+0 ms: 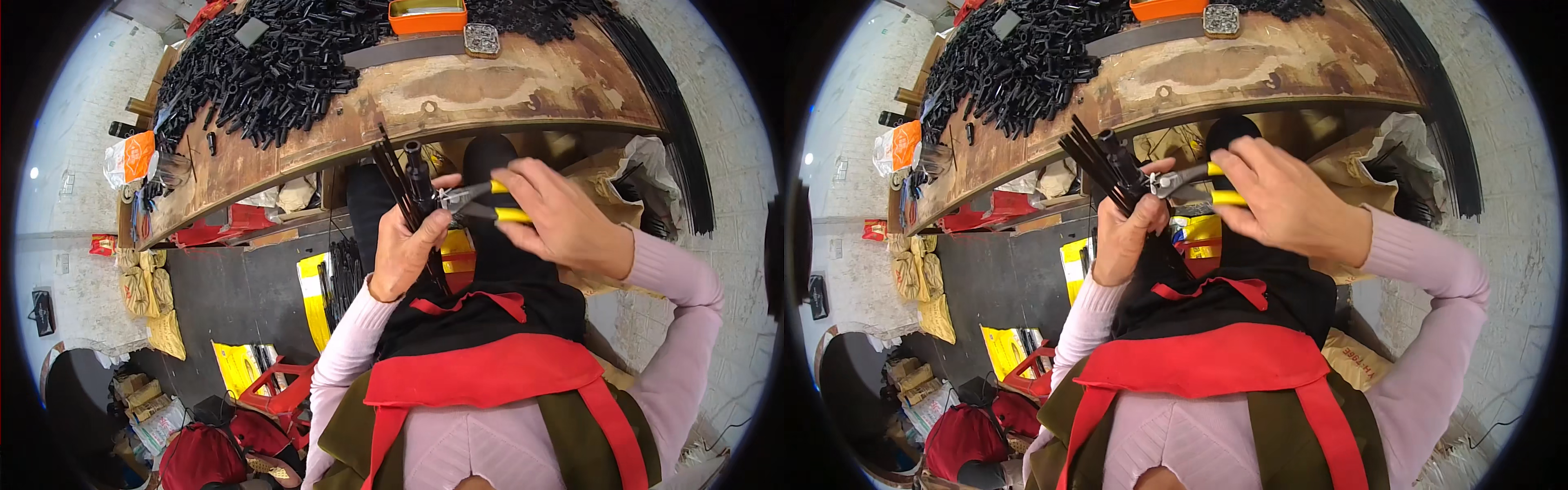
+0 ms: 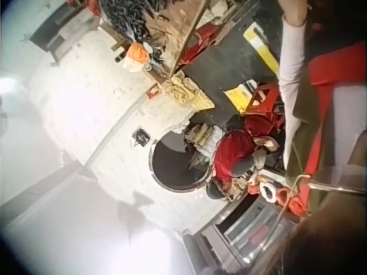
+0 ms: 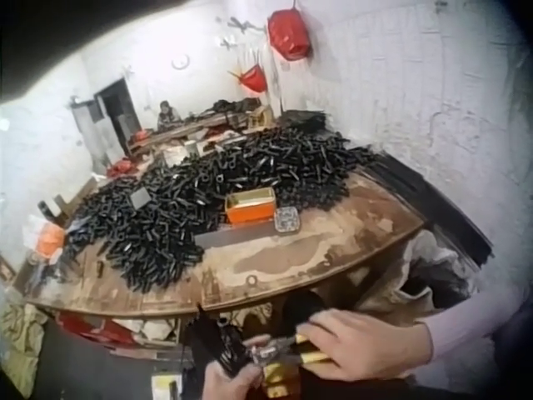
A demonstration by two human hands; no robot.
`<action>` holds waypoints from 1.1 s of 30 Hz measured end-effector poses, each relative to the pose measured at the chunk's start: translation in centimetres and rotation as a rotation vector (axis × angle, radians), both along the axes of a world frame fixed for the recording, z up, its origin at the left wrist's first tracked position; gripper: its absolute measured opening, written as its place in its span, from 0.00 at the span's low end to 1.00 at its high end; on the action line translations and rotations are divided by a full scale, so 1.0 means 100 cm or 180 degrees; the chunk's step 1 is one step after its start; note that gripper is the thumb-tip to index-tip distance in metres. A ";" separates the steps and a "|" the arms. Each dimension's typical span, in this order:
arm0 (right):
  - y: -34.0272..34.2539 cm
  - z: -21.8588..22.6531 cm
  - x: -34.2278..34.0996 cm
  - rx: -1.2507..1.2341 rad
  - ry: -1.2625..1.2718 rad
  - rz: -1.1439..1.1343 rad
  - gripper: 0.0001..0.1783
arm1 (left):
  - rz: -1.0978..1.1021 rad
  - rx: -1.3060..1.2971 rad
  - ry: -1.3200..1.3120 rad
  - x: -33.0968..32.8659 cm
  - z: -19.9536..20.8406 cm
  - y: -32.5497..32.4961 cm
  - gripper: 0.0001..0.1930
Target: Manually assembling and trimming black electrical or plastic components using a workbench jig and pliers.
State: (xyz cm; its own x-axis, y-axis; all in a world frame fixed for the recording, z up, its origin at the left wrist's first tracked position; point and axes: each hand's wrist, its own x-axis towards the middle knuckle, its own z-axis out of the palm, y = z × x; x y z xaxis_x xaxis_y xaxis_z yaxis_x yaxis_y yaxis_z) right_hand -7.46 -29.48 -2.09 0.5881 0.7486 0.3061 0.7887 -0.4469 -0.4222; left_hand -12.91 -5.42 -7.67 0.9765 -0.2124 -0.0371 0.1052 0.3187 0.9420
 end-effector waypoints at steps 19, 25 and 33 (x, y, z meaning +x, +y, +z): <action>0.005 0.015 -0.002 -0.0174 0.3116 -0.0037 0.12 | -0.0205 0.0034 -0.0085 0.008 0.000 0.009 0.30; 0.015 -0.039 -0.031 0.0966 0.3118 -0.0002 0.13 | -0.0284 0.0201 -0.0064 0.007 0.000 0.016 0.31; 0.010 0.013 -0.007 0.0188 0.3998 0.0075 0.14 | -0.0306 0.0034 -0.0029 0.008 0.000 0.013 0.32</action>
